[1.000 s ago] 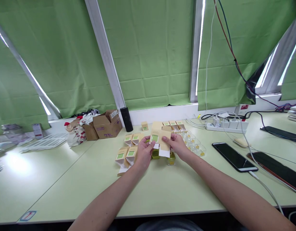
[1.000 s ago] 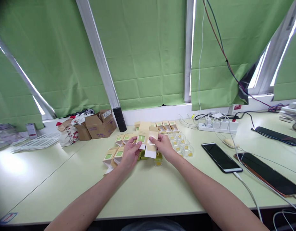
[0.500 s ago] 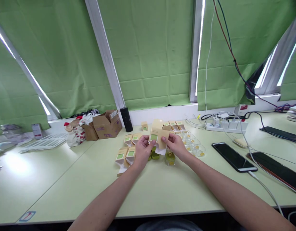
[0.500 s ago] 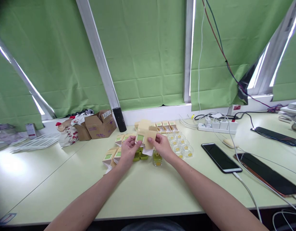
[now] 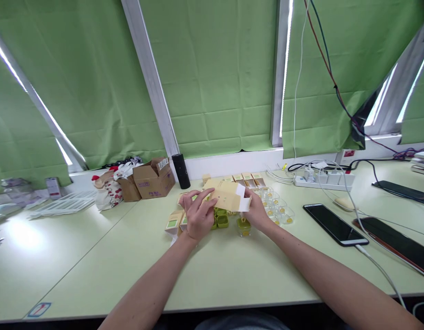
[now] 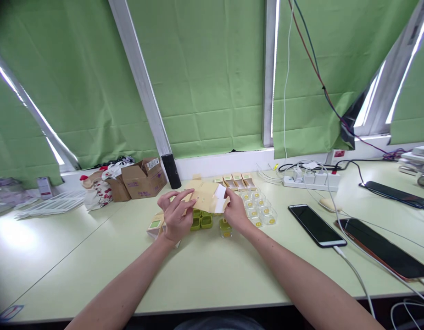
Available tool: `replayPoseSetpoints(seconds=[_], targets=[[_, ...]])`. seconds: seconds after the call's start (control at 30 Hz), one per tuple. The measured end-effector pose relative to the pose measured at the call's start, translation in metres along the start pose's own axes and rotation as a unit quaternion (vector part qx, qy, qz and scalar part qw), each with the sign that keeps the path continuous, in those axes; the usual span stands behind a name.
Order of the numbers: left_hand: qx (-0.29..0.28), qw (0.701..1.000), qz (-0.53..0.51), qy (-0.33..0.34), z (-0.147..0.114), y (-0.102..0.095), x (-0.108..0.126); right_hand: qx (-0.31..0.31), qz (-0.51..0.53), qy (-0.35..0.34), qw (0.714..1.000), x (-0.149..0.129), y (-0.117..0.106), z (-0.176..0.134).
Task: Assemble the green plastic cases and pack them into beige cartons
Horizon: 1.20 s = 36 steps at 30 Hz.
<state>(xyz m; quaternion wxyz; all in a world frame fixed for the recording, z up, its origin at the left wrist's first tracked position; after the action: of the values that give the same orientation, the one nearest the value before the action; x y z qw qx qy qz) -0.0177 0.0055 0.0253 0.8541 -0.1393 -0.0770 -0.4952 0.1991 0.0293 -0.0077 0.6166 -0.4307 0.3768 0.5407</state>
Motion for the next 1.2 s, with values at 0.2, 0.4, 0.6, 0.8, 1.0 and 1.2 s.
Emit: replayPoseSetpoints(seconds=[0.2,0.4,0.6,0.8,1.0,1.2], targets=[[-0.025,0.999,0.016,0.033,-0.004,-0.004,-0.016,0.007,-0.014,-0.015,1.0,-0.003,0.001,-0.005],[-0.035,0.995,0.061,0.075,-0.002,-0.003,-0.015,0.018,-0.072,-0.04,0.996,-0.002,-0.002,-0.004],[0.009,0.997,0.066,0.026,0.014,0.0,-0.013,0.066,-0.15,-0.046,0.985,-0.004,-0.007,0.0],[0.0,0.976,0.033,-0.216,0.041,0.008,-0.046,0.041,-0.223,-0.097,0.969,-0.005,-0.009,-0.007],[-0.062,0.916,0.034,-0.396,0.061,0.048,-0.102,0.03,-0.221,-0.095,0.97,-0.004,-0.016,-0.01],[-0.135,0.886,0.119,-0.427,0.059,0.087,-0.139,0.031,-0.224,-0.095,0.969,-0.004,-0.016,-0.011]])
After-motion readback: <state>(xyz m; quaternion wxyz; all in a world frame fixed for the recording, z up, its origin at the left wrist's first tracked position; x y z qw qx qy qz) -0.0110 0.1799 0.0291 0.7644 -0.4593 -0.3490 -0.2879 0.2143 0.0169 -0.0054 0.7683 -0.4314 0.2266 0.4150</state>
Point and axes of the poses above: each hand's wrist, its own z-axis towards the middle knuckle, its own y-axis out of the palm, x = y × z, the point moved 3 cm from there along z, towards the middle knuckle, and after that the axes turned 8 degrees about y, right-handed, at the moved point
